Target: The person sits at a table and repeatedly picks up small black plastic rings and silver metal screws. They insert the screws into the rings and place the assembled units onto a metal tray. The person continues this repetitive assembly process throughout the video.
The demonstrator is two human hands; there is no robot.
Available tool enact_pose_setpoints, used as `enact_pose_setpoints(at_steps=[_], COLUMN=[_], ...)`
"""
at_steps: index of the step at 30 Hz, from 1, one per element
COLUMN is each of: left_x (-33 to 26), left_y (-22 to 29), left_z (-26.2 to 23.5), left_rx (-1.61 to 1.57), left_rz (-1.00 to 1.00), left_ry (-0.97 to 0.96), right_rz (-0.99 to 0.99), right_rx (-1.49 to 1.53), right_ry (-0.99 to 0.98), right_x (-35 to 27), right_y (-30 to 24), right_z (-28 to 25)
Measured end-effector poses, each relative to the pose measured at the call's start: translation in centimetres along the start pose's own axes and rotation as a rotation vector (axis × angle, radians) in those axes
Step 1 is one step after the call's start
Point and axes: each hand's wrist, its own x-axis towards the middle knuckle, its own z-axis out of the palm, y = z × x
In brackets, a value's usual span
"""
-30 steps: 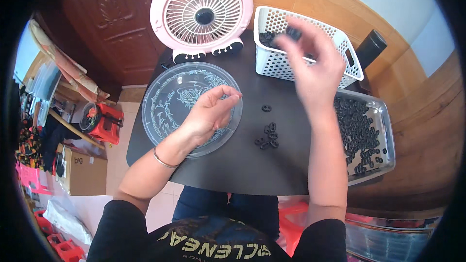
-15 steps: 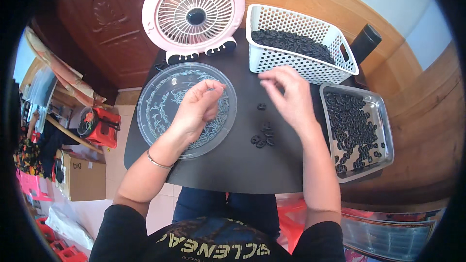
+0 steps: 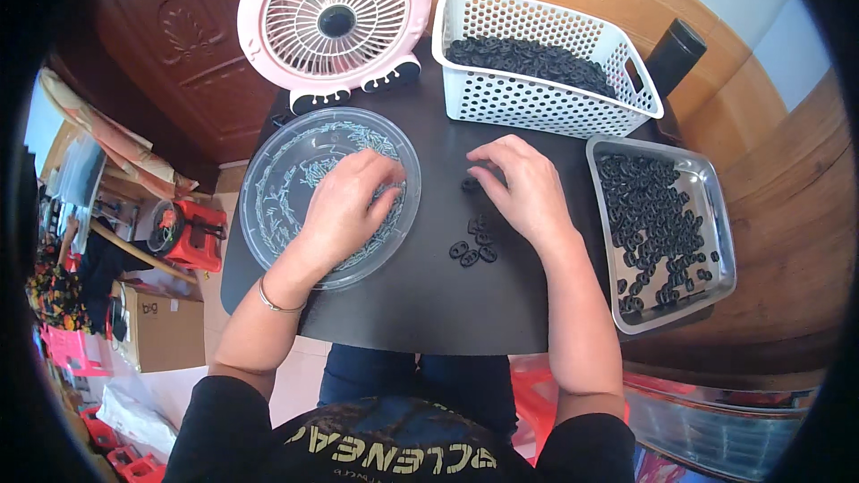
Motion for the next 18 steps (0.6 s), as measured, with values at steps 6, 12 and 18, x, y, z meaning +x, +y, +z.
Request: enact_pose_setpoints(at_steps=[6,12,18], left_x=[-0.17,-0.21,-0.14], left_y=[-0.99,-0.52,-0.39], left_z=[0.48,0.64,0.59], left_rx=[0.193,0.217,0.174], left_rz=[0.039,0.046,0.049], left_ry=[-0.092,-0.084,-0.049], right_rz=[0.032,0.051,0.069], right_rx=[0.01,0.033,0.019], right_ry=[-0.038,-0.066,-0.136], right_x=[-0.05,-0.21,-0.3], right_y=[0.01,0.01,0.07], right_z=[-0.05,0.26,0.43])
